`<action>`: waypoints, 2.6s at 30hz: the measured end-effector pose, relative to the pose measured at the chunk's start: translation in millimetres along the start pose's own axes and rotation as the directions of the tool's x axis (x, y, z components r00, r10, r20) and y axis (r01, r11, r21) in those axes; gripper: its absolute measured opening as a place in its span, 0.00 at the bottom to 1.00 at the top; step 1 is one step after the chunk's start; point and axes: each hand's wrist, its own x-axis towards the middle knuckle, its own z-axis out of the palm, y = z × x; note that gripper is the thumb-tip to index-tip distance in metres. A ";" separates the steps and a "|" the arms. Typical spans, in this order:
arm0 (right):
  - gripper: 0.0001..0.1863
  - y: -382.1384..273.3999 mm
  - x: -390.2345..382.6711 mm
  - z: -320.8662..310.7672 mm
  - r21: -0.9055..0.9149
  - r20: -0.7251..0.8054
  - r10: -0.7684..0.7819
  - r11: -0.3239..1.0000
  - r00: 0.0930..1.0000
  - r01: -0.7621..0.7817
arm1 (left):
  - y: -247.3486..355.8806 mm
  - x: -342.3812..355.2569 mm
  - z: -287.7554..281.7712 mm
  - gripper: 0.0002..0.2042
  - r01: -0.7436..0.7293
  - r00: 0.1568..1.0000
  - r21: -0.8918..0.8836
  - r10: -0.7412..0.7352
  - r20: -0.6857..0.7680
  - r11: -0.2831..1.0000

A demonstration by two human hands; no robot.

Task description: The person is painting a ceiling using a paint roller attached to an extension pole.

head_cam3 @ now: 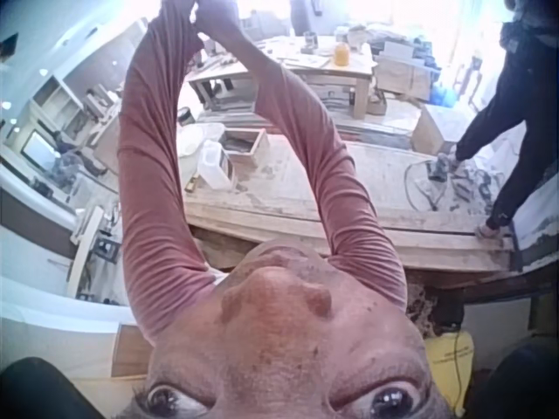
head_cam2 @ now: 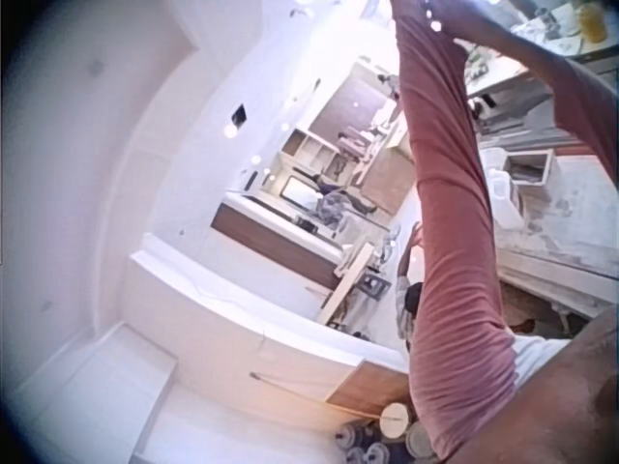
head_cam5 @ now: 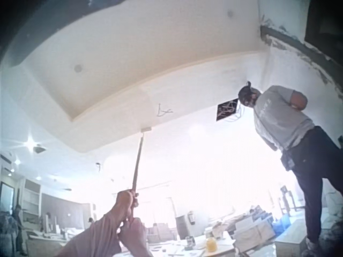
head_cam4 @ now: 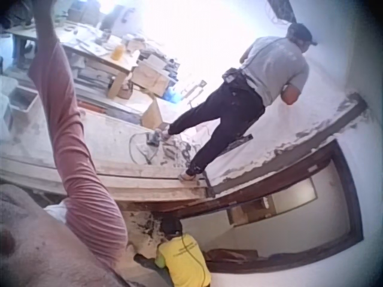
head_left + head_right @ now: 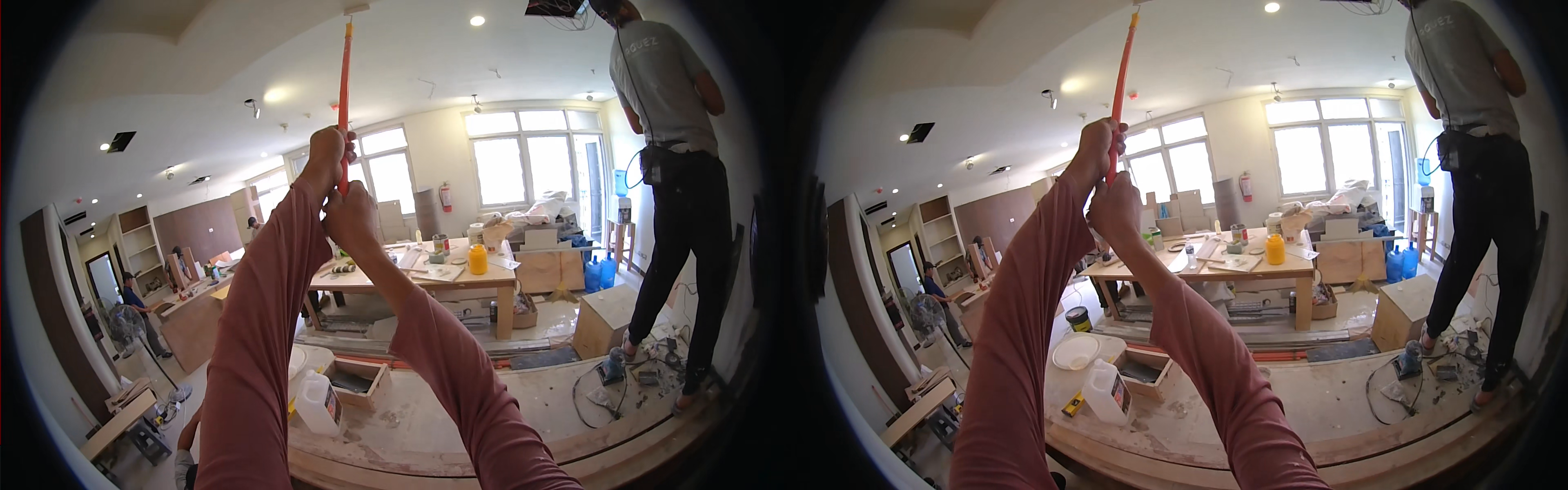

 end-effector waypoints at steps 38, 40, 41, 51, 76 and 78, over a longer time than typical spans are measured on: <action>0.09 -138.9 -271.4 42.0 0.099 0.010 -0.041 0.994 0.999 0.040 | 108.2 -281.5 -129.2 0.10 -0.083 0.982 -0.193 0.113 0.152 0.978; 0.09 -136.8 -274.5 35.7 0.076 -0.002 -0.037 0.996 0.999 0.037 | 103.8 -286.0 -123.2 0.10 -0.053 0.986 -0.149 0.076 0.151 0.987; 0.09 -136.2 -276.4 31.7 0.079 -0.003 -0.009 0.997 1.000 0.009 | 101.7 -288.6 -119.4 0.10 -0.064 0.979 -0.166 0.094 0.180 0.984; 0.09 -124.2 -266.3 -10.5 0.128 -0.021 -0.075 0.989 0.997 0.077 | 86.4 -285.6 -75.3 0.09 -0.067 0.980 -0.183 0.099 0.172 0.981; 0.10 -22.4 -81.6 -53.8 0.233 0.032 0.075 0.969 0.997 -0.081 | 11.5 -100.2 28.1 0.09 -0.036 0.993 -0.035 0.039 0.110 0.999; 0.10 -13.5 -60.7 -55.8 0.131 -0.015 0.026 0.991 1.000 -0.024 | 1.6 -77.2 35.3 0.09 -0.039 0.991 -0.048 0.045 0.128 0.998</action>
